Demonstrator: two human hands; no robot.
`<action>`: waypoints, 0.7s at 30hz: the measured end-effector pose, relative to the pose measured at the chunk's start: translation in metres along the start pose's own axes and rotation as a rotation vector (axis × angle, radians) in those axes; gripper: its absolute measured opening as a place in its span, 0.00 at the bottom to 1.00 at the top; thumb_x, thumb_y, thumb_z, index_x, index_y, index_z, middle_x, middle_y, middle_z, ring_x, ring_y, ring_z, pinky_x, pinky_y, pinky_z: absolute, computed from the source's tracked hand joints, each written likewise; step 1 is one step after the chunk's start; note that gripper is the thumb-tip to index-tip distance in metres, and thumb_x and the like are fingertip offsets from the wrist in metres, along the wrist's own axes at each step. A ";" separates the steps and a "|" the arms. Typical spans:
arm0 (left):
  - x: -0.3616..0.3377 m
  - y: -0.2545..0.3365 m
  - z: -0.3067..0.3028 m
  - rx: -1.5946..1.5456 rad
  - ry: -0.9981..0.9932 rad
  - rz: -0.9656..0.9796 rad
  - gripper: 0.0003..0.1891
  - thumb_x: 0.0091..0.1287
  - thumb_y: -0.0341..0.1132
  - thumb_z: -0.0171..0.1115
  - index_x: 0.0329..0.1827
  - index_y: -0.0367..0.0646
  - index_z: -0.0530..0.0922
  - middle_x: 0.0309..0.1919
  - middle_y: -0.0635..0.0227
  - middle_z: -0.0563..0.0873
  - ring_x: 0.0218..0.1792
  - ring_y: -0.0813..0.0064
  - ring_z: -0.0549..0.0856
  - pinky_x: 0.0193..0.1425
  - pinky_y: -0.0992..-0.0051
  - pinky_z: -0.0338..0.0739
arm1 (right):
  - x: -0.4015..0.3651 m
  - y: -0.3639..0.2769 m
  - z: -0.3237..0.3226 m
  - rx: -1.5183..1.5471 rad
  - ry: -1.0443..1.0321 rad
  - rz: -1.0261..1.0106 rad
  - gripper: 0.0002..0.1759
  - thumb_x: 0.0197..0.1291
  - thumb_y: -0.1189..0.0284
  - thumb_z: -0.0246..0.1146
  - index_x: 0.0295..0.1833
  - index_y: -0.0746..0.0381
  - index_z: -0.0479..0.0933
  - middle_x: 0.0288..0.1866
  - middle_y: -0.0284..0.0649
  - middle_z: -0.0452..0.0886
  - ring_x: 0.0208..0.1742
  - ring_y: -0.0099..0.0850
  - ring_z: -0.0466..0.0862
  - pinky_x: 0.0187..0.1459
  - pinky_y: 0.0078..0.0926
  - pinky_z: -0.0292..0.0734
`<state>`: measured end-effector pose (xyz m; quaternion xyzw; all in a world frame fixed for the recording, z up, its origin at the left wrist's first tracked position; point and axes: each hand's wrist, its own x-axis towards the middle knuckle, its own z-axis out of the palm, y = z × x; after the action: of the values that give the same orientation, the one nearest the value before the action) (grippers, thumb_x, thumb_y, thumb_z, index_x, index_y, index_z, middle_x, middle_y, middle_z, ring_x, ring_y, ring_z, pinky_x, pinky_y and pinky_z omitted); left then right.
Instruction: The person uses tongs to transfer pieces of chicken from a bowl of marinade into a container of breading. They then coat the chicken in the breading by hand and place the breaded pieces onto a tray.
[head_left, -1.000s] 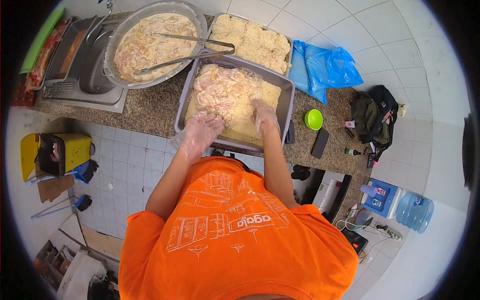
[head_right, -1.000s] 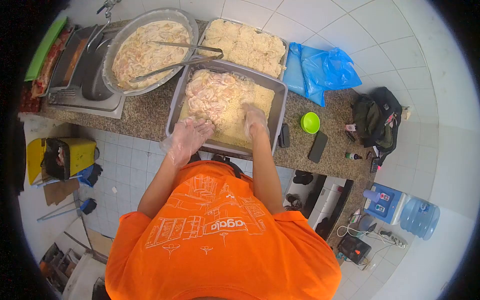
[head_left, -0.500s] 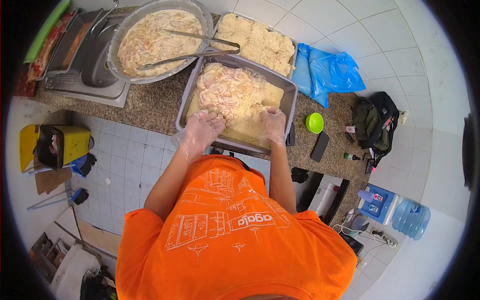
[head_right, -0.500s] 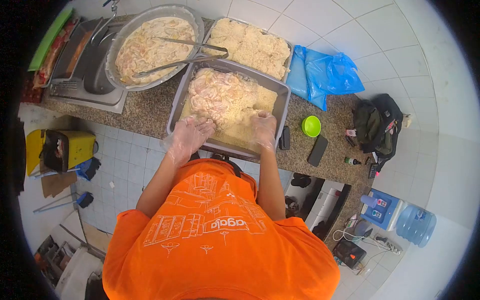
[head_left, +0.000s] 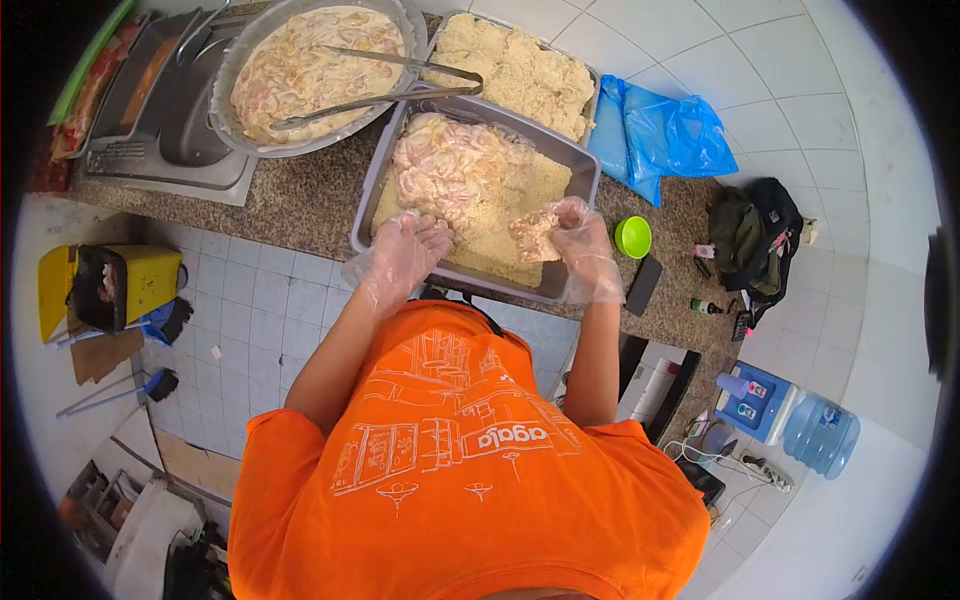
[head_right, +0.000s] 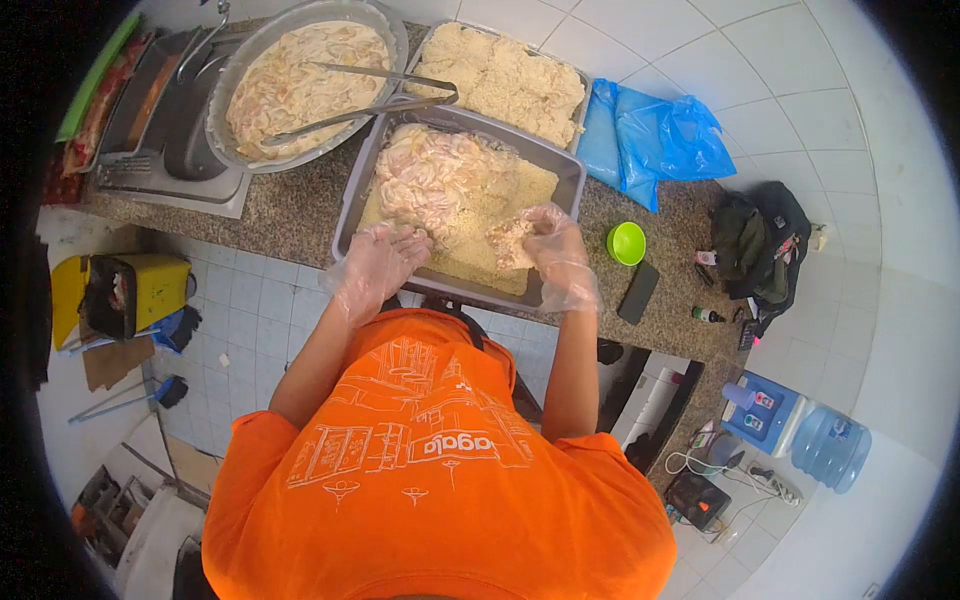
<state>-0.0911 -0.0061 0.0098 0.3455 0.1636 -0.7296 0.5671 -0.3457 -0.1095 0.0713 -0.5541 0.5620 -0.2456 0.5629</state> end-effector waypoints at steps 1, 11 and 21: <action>0.001 0.000 -0.001 0.005 0.006 -0.007 0.30 0.72 0.40 0.40 0.70 0.22 0.56 0.69 0.37 0.61 0.74 0.43 0.60 0.79 0.55 0.57 | 0.004 -0.005 0.001 0.003 0.003 0.002 0.16 0.50 0.86 0.59 0.46 0.65 0.79 0.41 0.37 0.82 0.38 0.25 0.80 0.40 0.23 0.74; 0.032 -0.053 0.034 0.417 0.179 -0.070 0.19 0.72 0.42 0.48 0.59 0.39 0.69 0.65 0.50 0.68 0.68 0.54 0.70 0.71 0.56 0.68 | 0.028 0.142 -0.014 -0.996 0.103 -0.379 0.17 0.55 0.78 0.57 0.51 0.65 0.79 0.44 0.51 0.83 0.47 0.42 0.83 0.47 0.38 0.76; 0.122 -0.136 0.035 0.401 -0.042 -0.469 0.23 0.71 0.43 0.42 0.61 0.38 0.72 0.58 0.51 0.81 0.57 0.56 0.81 0.65 0.54 0.72 | 0.005 0.105 0.026 -1.022 -0.249 -0.083 0.18 0.62 0.67 0.55 0.52 0.65 0.79 0.46 0.60 0.82 0.50 0.49 0.82 0.54 0.38 0.75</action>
<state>-0.2443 -0.0741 -0.0710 0.3882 0.0798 -0.8653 0.3071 -0.3574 -0.0769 -0.0312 -0.8047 0.5166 0.1052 0.2730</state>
